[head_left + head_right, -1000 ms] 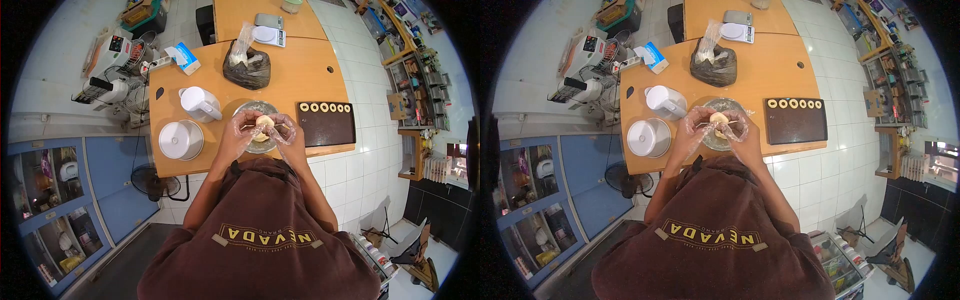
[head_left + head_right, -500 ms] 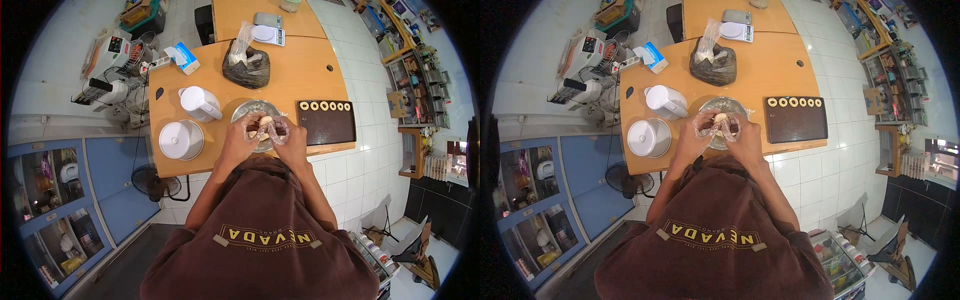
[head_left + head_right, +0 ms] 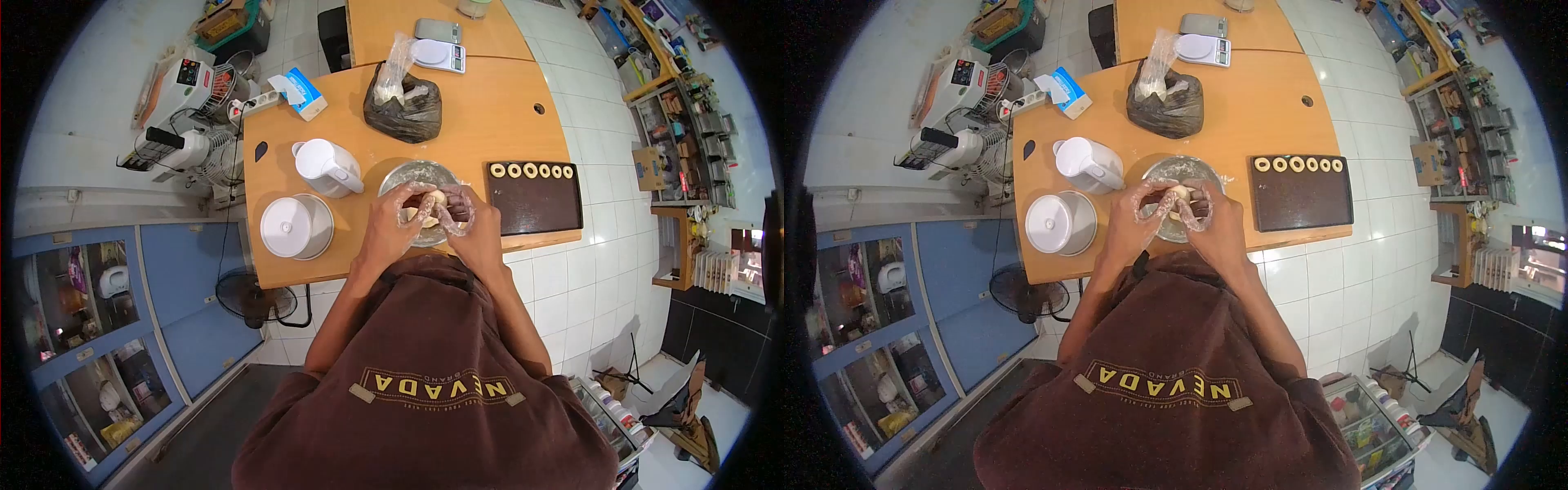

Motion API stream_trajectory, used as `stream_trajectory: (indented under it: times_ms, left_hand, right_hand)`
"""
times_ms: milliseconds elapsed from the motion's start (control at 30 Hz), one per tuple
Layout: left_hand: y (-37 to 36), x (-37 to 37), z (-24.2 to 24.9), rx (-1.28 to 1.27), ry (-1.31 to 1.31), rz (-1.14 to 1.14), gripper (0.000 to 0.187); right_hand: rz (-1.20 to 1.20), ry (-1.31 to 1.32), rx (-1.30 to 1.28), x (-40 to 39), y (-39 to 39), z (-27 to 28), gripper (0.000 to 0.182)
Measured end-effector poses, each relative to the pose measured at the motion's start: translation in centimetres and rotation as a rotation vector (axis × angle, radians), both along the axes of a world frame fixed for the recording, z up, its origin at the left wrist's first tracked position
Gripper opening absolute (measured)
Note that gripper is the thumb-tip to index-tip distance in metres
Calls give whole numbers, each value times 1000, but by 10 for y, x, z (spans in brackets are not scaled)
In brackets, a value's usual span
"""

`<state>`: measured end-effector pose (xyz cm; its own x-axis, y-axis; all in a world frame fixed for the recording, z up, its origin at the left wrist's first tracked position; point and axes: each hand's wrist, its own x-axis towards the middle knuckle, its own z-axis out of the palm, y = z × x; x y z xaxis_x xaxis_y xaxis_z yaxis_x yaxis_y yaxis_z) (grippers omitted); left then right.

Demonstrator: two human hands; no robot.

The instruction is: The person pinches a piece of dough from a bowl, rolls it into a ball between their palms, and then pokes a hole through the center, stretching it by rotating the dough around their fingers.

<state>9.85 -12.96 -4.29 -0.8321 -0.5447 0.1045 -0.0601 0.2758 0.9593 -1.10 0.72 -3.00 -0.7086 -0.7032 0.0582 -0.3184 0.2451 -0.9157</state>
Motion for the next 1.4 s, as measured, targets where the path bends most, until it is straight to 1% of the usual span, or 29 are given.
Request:
stream_trajectory:
  times_ms: [67,167,267,367,567,667,767,867,967,1067,1167,1267,1367,1400]
  left_hand:
    - [-3,3,-3,34,-45,-47,32]
    - [-2,6,-3,159,-26,-83,31]
    - [1,6,-5,314,13,-56,31]
    - [-1,8,-8,334,0,-46,32]
    - [1,8,-13,209,1,-2,34]
    - [2,6,-8,252,5,-1,36]
    - [-2,7,-1,210,-49,-47,28]
    - [-4,7,-2,137,-81,-42,28]
    - [-5,8,-7,134,-60,-45,29]
    - [-6,8,-10,158,-45,-14,35]
    - [-5,8,-14,188,-20,-9,32]
    - [-3,9,-10,179,-57,2,27]
    - [-2,9,-9,222,-41,4,24]
    - [-2,9,-9,229,-36,-1,24]
  right_hand:
    - [20,-21,-1,-2,1,0,27]
    - [37,86,71,-3,2,-1,27]
    - [42,97,69,-3,1,-2,23]
    - [30,-31,24,0,1,1,21]
    - [9,9,-6,3,3,-11,23]
    - [6,-37,-26,4,4,-15,24]
    - [22,-43,-43,6,4,-10,25]
    - [10,-38,-24,7,4,-12,23]
    - [-5,-14,-46,7,3,-14,22]
    - [-1,-40,-37,7,3,-11,21]
    - [-9,-13,-15,6,3,-16,22]
    - [10,-10,-40,7,0,-4,22]
    - [17,-43,-58,5,0,-13,31]
    - [22,-45,-51,5,0,-11,31]
